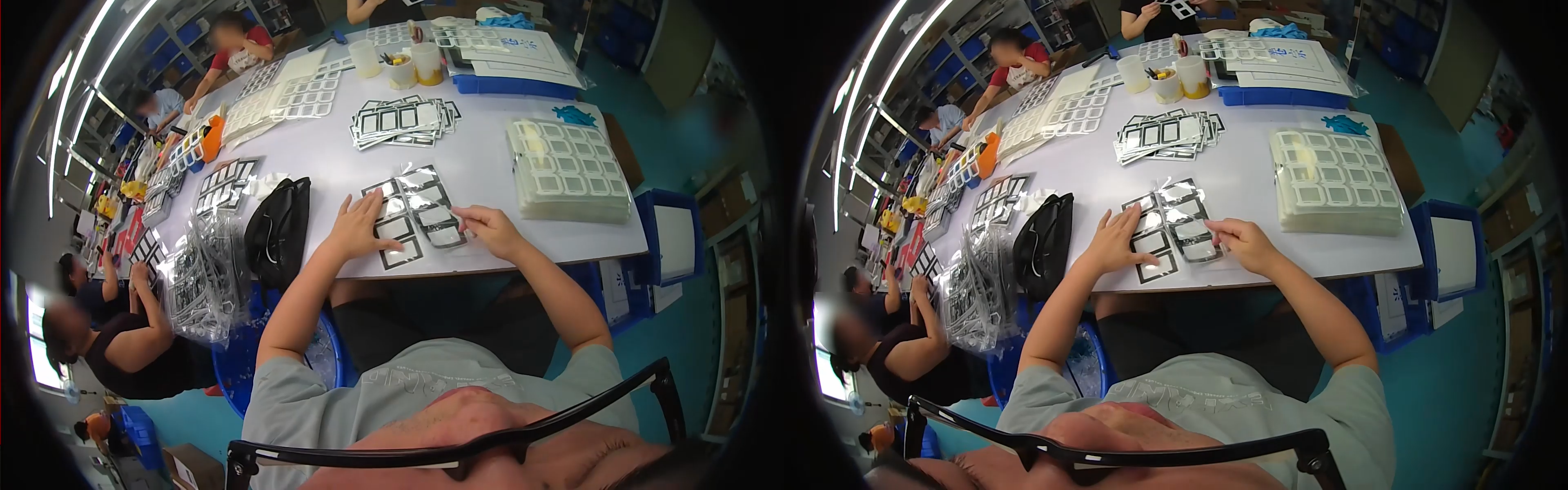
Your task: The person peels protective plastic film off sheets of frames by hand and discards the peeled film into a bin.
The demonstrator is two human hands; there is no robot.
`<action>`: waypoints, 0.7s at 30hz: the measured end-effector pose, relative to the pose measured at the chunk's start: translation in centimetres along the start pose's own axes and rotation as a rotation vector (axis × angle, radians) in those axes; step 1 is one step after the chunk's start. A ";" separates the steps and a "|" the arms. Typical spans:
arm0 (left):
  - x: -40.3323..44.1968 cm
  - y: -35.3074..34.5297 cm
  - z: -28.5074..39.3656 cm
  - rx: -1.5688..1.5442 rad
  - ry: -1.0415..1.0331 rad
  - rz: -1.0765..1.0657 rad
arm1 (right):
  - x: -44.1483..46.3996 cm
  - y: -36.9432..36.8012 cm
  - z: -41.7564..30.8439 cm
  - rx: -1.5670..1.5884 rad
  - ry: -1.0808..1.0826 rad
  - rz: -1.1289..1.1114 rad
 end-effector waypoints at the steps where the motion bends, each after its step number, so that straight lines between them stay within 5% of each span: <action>1: -0.1 0.9 -0.8 0.007 -0.019 -0.030 | -1.0 1.0 -0.3 0.055 -0.027 0.040; 5: 0.0 3.6 -5.5 0.140 0.041 -0.161 | -2.8 4.4 -1.8 0.258 0.018 0.204; 9: 0.8 6.6 -6.4 0.220 0.025 -0.260 | -1.2 1.3 -4.0 0.282 0.052 0.143; 12: 0.8 6.4 -5.4 0.105 -0.017 -0.116 | 0.3 -1.5 -3.5 0.485 0.007 0.084; 17: -0.5 2.0 4.4 -0.513 -0.034 0.019 | 2.7 -7.1 -4.1 0.713 -0.067 0.137; 21: 0.3 -2.5 5.5 -1.144 0.138 0.030 | 3.0 -9.5 -3.7 0.856 -0.003 -0.002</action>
Point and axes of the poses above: each hand's wrist, its own x-axis towards the middle knuckle, its own y-axis out of the back of the hand, z = x × y, the point moved 3 cm from there along x, towards the middle knuckle, and after that the axes turned 10 degrees about y, right-handed, at the moved point
